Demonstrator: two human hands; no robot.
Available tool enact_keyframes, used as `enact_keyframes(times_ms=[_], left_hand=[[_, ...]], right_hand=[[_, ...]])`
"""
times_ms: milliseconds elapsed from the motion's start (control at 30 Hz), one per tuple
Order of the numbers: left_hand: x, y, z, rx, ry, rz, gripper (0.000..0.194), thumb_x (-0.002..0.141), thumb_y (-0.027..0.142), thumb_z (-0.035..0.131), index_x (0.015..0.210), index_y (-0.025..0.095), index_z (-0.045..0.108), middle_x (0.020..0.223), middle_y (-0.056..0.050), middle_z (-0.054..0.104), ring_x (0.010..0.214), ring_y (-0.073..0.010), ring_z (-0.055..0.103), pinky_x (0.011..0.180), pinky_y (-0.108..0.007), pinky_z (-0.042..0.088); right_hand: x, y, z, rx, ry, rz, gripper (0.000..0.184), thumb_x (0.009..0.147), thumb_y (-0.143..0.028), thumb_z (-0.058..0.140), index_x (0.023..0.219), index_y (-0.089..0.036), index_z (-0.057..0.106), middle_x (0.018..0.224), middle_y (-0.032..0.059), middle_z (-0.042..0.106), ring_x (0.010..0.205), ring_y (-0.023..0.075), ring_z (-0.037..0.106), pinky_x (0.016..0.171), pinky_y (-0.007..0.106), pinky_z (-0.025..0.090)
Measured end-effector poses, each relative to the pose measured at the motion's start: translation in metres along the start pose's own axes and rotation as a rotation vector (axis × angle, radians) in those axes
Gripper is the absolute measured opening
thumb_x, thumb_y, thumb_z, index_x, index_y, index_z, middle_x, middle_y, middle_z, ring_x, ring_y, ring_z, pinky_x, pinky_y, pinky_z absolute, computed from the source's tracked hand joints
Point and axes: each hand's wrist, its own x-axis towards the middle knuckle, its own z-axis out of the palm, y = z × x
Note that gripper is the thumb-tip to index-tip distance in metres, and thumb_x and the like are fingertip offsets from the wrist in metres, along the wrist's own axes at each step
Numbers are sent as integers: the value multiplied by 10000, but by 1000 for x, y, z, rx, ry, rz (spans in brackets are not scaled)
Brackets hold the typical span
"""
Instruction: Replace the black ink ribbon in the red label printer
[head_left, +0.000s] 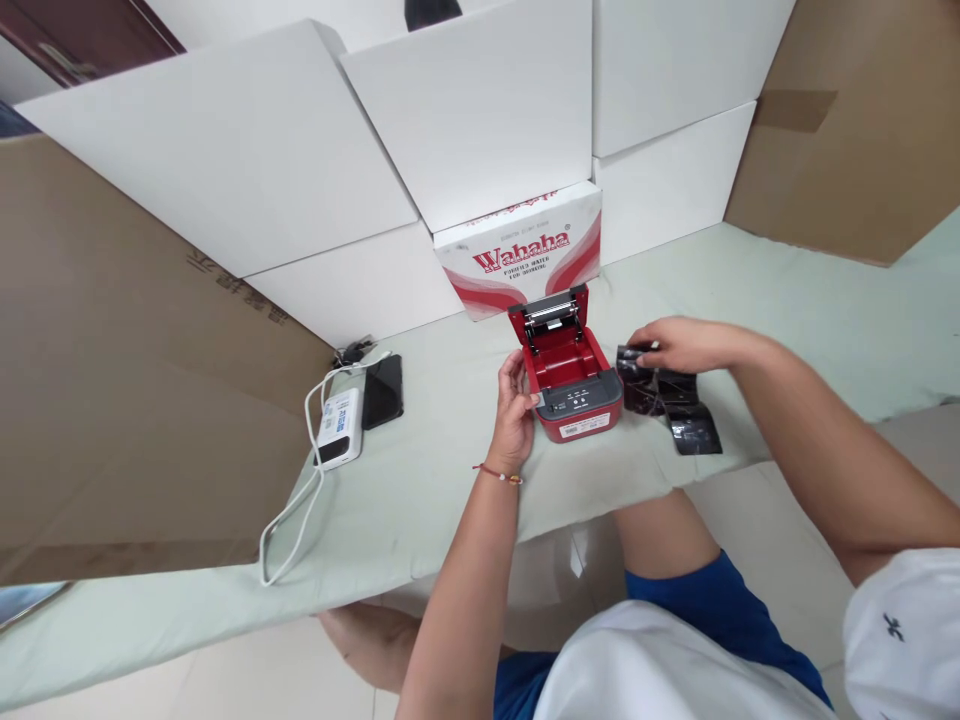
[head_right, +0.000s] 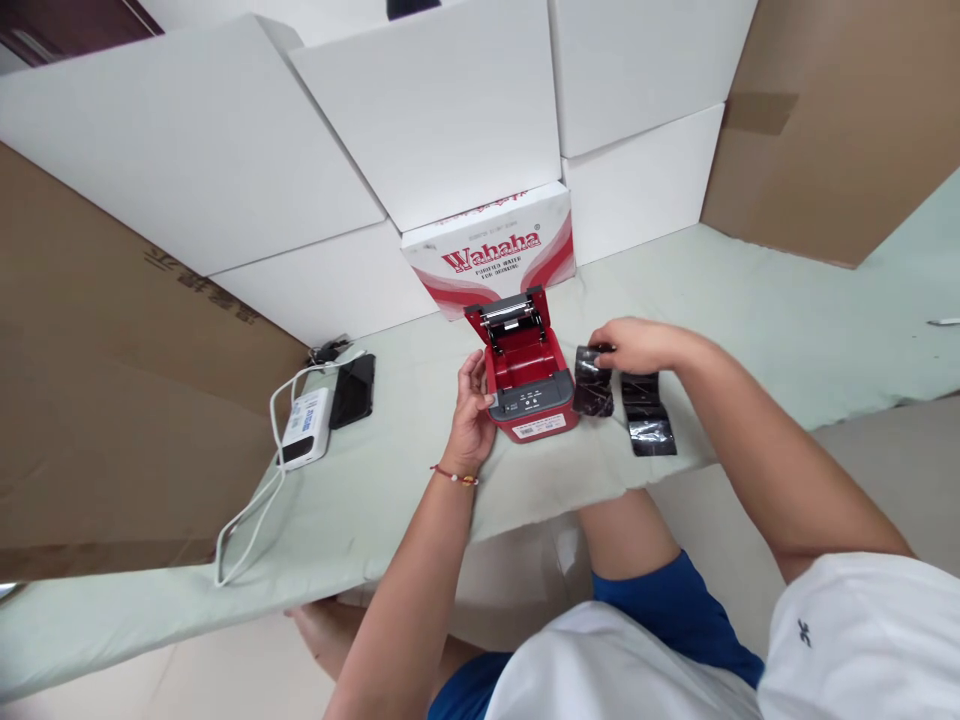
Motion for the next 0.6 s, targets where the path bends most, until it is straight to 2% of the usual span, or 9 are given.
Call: enact_keyframes(times_ms=[67, 100, 167, 233, 333, 433, 500, 600], left_hand=[[0, 0, 0, -5, 6, -3, 727, 734, 355, 841, 1427, 360, 621, 1653, -38, 568, 1647, -306, 403, 1356, -457, 353], [-1, 0, -1, -8, 10, -4, 726, 730, 357, 844, 1422, 360, 628, 1648, -38, 574, 1641, -307, 411, 1350, -457, 363], [-1, 0, -1, -3, 13, 0, 718, 729, 372, 850, 1416, 358, 640, 1638, -40, 582, 1628, -311, 425, 1337, -460, 382], [0, 0, -2, 15, 6, 9, 703, 742, 401, 851, 1413, 359, 647, 1623, -42, 592, 1615, -317, 440, 1324, -465, 397], [1, 0, -2, 26, 13, 13, 688, 740, 407, 845, 1401, 354, 660, 1599, -43, 609, 1589, -320, 467, 1304, -465, 419], [2, 1, -2, 12, 27, 6, 692, 719, 366, 830, 1392, 342, 672, 1591, -45, 618, 1574, -321, 481, 1288, -457, 436], [1, 1, -2, 9, 19, 6, 693, 718, 347, 819, 1395, 344, 668, 1590, -41, 617, 1578, -317, 475, 1296, -455, 423], [1, 0, -3, 17, 1, 22, 696, 735, 348, 810, 1412, 351, 649, 1601, -39, 603, 1592, -317, 457, 1333, -470, 379]], right_hand=[[10, 1, 21, -7, 6, -11, 469, 999, -289, 572, 1404, -162, 771, 1371, 140, 802, 1222, 298, 758, 1033, 361, 568], [13, 1, 30, -16, 50, 8, 494, 1009, -275, 549, 1445, -153, 748, 1426, 149, 777, 1277, 303, 740, 1069, 370, 555], [11, 4, 43, -57, 188, 102, 551, 1025, -275, 519, 1537, -156, 686, 1553, 164, 699, 1370, 327, 694, 1108, 399, 536], [5, 11, 51, -111, 273, 231, 569, 1021, -290, 528, 1560, -175, 668, 1601, 176, 654, 1377, 361, 683, 1069, 432, 547], [-6, 25, 57, -138, 214, 309, 499, 1001, -307, 567, 1461, -222, 739, 1498, 166, 721, 1286, 371, 720, 958, 433, 562], [-20, 36, 56, -101, 183, 289, 453, 973, -301, 600, 1381, -233, 784, 1389, 147, 782, 1216, 362, 741, 915, 424, 559], [-32, 40, 47, -6, 197, 226, 430, 960, -328, 631, 1336, -222, 810, 1305, 131, 818, 1152, 336, 759, 910, 408, 568], [-55, 34, 18, 182, 182, -37, 425, 973, -509, 664, 1276, -275, 847, 1033, 64, 852, 901, 248, 763, 803, 351, 572]])
